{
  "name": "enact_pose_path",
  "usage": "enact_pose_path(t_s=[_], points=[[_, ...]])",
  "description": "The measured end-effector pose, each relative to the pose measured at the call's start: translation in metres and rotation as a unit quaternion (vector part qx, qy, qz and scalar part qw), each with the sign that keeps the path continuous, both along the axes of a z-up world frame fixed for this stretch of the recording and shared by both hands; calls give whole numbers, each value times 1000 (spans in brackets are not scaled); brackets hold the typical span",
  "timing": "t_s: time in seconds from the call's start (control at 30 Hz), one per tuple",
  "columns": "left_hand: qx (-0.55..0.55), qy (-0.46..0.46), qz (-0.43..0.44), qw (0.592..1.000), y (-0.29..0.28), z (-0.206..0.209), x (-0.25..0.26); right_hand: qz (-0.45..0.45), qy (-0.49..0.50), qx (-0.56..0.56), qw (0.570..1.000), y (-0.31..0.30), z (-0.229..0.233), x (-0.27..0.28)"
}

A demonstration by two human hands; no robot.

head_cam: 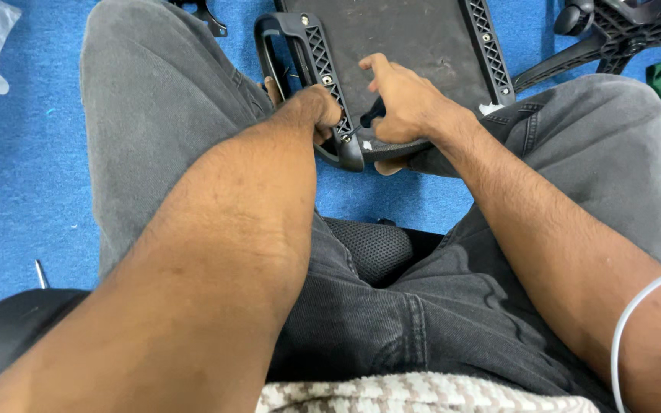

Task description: The person sits on the floor and uses a screwdriver to remove screws from the underside of an office chair seat. They detach a plastic frame from the seat base and continue unscrewing fasteners from the removed frame.

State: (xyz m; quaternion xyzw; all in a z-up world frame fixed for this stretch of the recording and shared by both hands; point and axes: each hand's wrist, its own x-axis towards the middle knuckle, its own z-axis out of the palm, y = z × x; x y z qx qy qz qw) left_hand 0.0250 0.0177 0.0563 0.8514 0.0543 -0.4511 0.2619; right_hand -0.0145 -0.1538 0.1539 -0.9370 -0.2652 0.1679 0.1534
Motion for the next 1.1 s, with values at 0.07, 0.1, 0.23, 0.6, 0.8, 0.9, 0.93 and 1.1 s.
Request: enact_pose_path(t_s=[0.07, 0.1, 0.23, 0.6, 0.8, 0.9, 0.93, 1.1], points=[[21, -9, 2, 1000, -1, -3, 3, -18, -4, -21, 1000, -3, -1, 3], [31, -12, 3, 999, -3, -5, 2, -39, 18, -28, 999, -3, -2, 3], [32, -9, 91, 995, -5, -2, 0, -74, 7, -69, 995, 6, 2, -5], [2, -8, 92, 996, -4, 14, -7, -164, 66, -240, 955, 27, 17, -6], [8, -7, 79, 997, -8, 15, -8, -129, 61, -183, 973, 9, 3, -1], [7, -8, 77, 997, -7, 16, -9, -147, 71, -188, 968, 11, -1, 1], [3, -8, 78, 997, -7, 17, -8, -163, 78, -194, 964, 12, -1, 1], [1, -8, 74, 997, -7, 19, -9, -141, 54, -155, 976, 14, -1, -3]])
